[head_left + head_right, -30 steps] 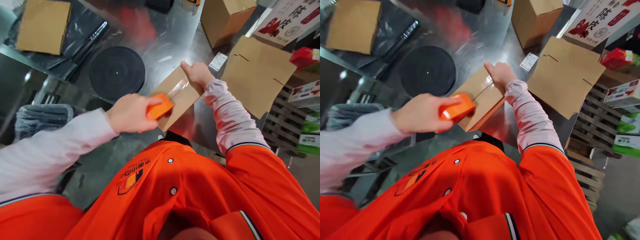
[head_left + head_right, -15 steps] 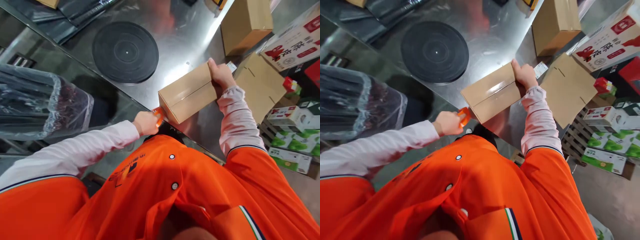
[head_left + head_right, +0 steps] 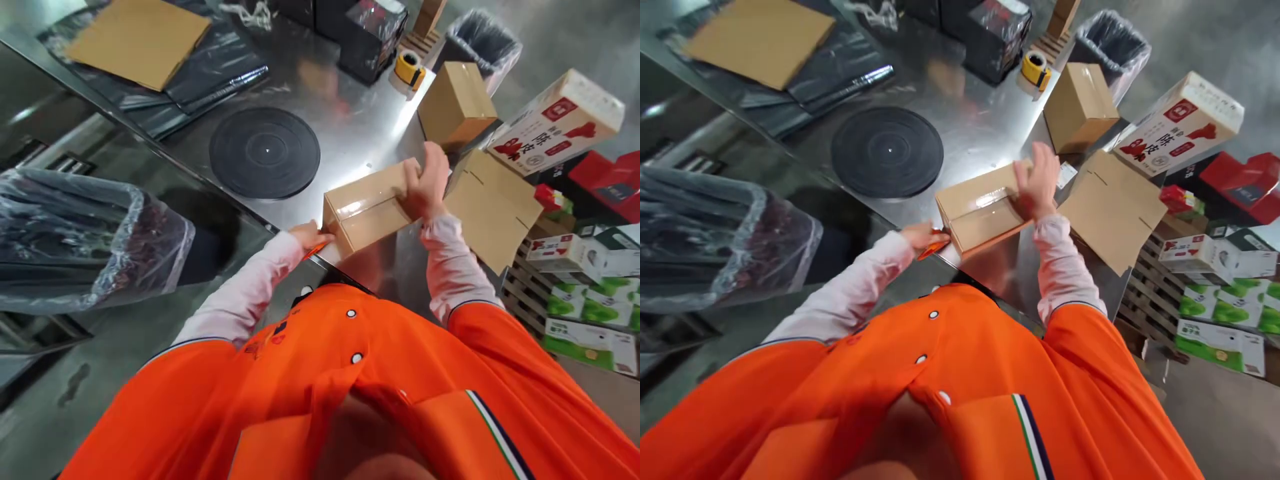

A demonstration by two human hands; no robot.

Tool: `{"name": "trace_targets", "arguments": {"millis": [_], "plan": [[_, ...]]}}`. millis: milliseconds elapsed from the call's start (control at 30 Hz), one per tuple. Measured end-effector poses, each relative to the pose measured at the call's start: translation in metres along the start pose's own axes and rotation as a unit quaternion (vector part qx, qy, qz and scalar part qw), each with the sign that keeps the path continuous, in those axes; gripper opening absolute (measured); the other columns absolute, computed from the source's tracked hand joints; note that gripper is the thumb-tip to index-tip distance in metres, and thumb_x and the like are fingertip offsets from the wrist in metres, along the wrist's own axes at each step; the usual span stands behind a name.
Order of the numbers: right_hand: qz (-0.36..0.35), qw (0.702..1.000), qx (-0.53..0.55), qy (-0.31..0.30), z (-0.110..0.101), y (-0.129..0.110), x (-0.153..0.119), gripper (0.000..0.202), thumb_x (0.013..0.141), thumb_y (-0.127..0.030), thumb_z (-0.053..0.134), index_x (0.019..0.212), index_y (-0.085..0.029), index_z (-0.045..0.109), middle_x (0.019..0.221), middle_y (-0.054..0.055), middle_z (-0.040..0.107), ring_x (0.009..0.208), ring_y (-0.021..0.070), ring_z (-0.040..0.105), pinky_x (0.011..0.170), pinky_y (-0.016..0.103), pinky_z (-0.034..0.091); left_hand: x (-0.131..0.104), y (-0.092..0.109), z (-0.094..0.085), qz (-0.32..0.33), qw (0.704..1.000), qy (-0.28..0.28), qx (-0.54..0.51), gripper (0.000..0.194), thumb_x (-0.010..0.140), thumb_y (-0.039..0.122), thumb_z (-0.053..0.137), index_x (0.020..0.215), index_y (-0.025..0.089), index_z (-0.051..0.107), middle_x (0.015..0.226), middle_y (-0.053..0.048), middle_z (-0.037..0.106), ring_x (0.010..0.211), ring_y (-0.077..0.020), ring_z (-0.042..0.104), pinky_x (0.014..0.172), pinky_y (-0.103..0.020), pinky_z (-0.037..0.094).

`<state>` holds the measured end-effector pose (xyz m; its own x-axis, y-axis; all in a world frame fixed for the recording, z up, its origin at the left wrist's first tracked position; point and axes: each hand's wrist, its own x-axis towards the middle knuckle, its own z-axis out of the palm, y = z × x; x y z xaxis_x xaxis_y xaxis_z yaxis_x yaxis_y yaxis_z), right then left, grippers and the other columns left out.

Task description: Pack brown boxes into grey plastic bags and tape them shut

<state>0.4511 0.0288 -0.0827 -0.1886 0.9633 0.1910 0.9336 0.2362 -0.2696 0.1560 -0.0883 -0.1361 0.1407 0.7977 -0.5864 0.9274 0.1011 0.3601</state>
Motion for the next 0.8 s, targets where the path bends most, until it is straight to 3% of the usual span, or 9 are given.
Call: {"name": "trace_targets", "arguments": {"millis": [100, 167, 267, 367, 467, 600, 667, 733, 800], "plan": [[-0.284, 0.955, 0.013, -0.079, 0.010, -0.028, -0.044, 0.094, 0.102, -0.079, 0.046, 0.170, -0.016, 0.042, 0.179, 0.021, 0.033, 0.170, 0.0418, 0.019, 0.134, 0.071, 0.006, -0.035, -0.043, -0.041, -0.001, 0.997, 0.071, -0.028, 0.061, 0.103, 0.032, 0.062, 0.158, 0.006, 0.056, 0.141, -0.015, 0.074, 0.123, -0.0256, 0.073, 0.107, -0.032, 0.057], [-0.350, 0.928, 0.004, -0.128, 0.021, -0.045, -0.066, 0.109, 0.092, -0.090, 0.051, 0.171, -0.015, 0.041, 0.179, 0.022, 0.032, 0.170, 0.0463, 0.018, 0.134, 0.073, 0.004, -0.057, -0.053, -0.063, -0.011, 0.975, 0.219, -0.035, 0.060, 0.101, 0.030, 0.062, 0.159, 0.015, 0.057, 0.144, -0.010, 0.072, 0.134, -0.0276, 0.067, 0.120, -0.041, 0.050], [-0.334, 0.932, -0.014, -0.139, 0.034, -0.061, -0.079, 0.128, 0.083, -0.097, 0.055, 0.171, -0.006, 0.039, 0.178, 0.028, 0.030, 0.168, 0.0505, 0.019, 0.134, 0.072, 0.004, -0.065, -0.035, -0.076, -0.032, 0.909, 0.414, 0.031, 0.053, 0.103, 0.029, 0.057, 0.154, 0.018, 0.063, 0.133, -0.011, 0.073, 0.139, -0.0317, 0.059, 0.133, -0.059, 0.027], [-0.306, 0.941, -0.020, -0.143, 0.038, -0.071, -0.075, 0.135, 0.079, -0.098, 0.059, 0.172, -0.004, 0.036, 0.179, 0.028, 0.027, 0.168, 0.0514, 0.019, 0.135, 0.071, 0.004, -0.045, -0.006, -0.075, 0.070, 0.927, 0.354, 0.103, 0.049, 0.106, 0.021, 0.045, 0.151, 0.017, 0.064, 0.114, -0.009, 0.074, 0.133, -0.0267, 0.060, 0.136, -0.056, 0.019], [-0.273, 0.949, -0.023, -0.154, 0.040, -0.087, -0.065, 0.135, 0.077, -0.093, 0.068, 0.173, -0.004, 0.033, 0.181, 0.027, 0.023, 0.169, 0.0512, 0.015, 0.136, 0.071, 0.002, -0.033, 0.001, -0.089, 0.155, 0.933, 0.294, 0.139, 0.042, 0.107, 0.019, 0.042, 0.137, 0.019, 0.073, 0.107, -0.007, 0.073, 0.131, -0.0242, 0.059, 0.137, -0.051, 0.019], [-0.192, 0.965, -0.037, -0.173, 0.046, -0.123, -0.041, 0.131, 0.078, -0.064, 0.084, 0.175, -0.001, 0.023, 0.182, 0.029, 0.013, 0.170, 0.0527, 0.007, 0.134, 0.076, 0.001, -0.076, -0.014, -0.118, -0.018, 0.881, 0.461, 0.104, 0.049, 0.102, 0.023, 0.056, 0.149, 0.013, 0.064, 0.125, -0.012, 0.070, 0.136, -0.0329, 0.054, 0.132, -0.066, 0.020], [-0.156, 0.966, -0.054, -0.199, 0.051, -0.141, -0.028, 0.129, 0.075, -0.040, 0.089, 0.176, -0.001, 0.018, 0.183, 0.029, 0.006, 0.171, 0.0516, 0.002, 0.134, 0.076, 0.001, -0.105, -0.012, -0.111, -0.136, 0.829, 0.537, 0.077, 0.059, 0.103, 0.028, 0.057, 0.160, 0.013, 0.056, 0.138, -0.016, 0.065, 0.140, -0.0381, 0.051, 0.130, -0.069, 0.022], [-0.130, 0.968, -0.056, -0.208, 0.056, -0.155, -0.019, 0.125, 0.075, -0.025, 0.085, 0.176, 0.000, 0.016, 0.183, 0.029, 0.003, 0.171, 0.0502, 0.000, 0.135, 0.076, 0.001, -0.118, 0.002, -0.082, -0.227, 0.789, 0.569, 0.042, 0.065, 0.105, 0.032, 0.055, 0.167, 0.016, 0.049, 0.141, -0.019, 0.063, 0.142, -0.0417, 0.051, 0.130, -0.069, 0.023], [-0.104, 0.976, -0.029, -0.189, 0.064, -0.164, -0.014, 0.117, 0.078, -0.022, 0.080, 0.175, 0.001, 0.020, 0.182, 0.031, 0.006, 0.171, 0.0510, 0.001, 0.133, 0.079, 0.000, -0.110, 0.020, -0.041, -0.248, 0.816, 0.522, 0.000, 0.062, 0.106, 0.028, 0.048, 0.168, 0.019, 0.049, 0.136, -0.021, 0.065, 0.140, -0.0422, 0.053, 0.129, -0.070, 0.026]]}}
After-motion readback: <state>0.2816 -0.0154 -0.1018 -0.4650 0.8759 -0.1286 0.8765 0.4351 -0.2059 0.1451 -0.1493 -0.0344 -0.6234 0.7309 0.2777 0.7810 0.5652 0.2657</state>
